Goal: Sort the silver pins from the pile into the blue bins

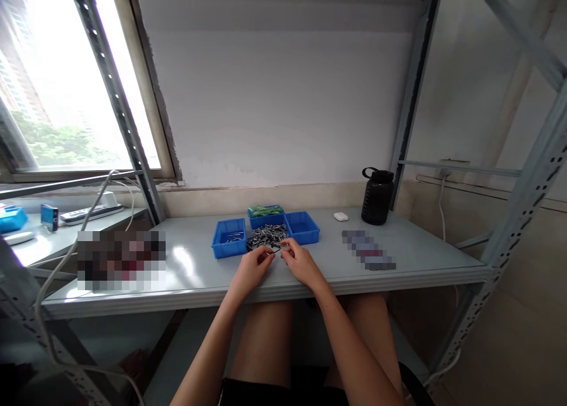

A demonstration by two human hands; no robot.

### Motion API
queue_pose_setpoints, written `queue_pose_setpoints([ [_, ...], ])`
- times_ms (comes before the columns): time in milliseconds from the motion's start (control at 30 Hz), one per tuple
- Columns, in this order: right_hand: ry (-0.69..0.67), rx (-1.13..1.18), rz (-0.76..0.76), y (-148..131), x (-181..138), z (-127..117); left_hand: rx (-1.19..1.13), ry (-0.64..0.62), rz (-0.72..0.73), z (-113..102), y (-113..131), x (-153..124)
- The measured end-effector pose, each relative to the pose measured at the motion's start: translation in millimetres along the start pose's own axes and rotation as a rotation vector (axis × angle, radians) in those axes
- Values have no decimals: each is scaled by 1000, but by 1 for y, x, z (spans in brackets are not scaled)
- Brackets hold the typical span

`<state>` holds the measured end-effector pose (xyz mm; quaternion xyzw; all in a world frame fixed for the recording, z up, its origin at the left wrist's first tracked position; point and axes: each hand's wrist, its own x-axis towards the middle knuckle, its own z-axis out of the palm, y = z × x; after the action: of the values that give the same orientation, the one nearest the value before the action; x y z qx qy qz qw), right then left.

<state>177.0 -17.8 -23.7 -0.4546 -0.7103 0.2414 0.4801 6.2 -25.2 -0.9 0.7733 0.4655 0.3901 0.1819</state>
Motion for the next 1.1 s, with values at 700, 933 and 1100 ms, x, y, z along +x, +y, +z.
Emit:
queue_pose_setpoints([
  [700,-78,58,-76,-8,-3,-3,12,-16,-23,2,-3,1],
  [933,-103,64,-105,-13,-4,-4,6,-11,-23,0,0,1],
  [1100,-94,58,-107,-17,-5,-6,5,-16,-16,-1,1,2],
])
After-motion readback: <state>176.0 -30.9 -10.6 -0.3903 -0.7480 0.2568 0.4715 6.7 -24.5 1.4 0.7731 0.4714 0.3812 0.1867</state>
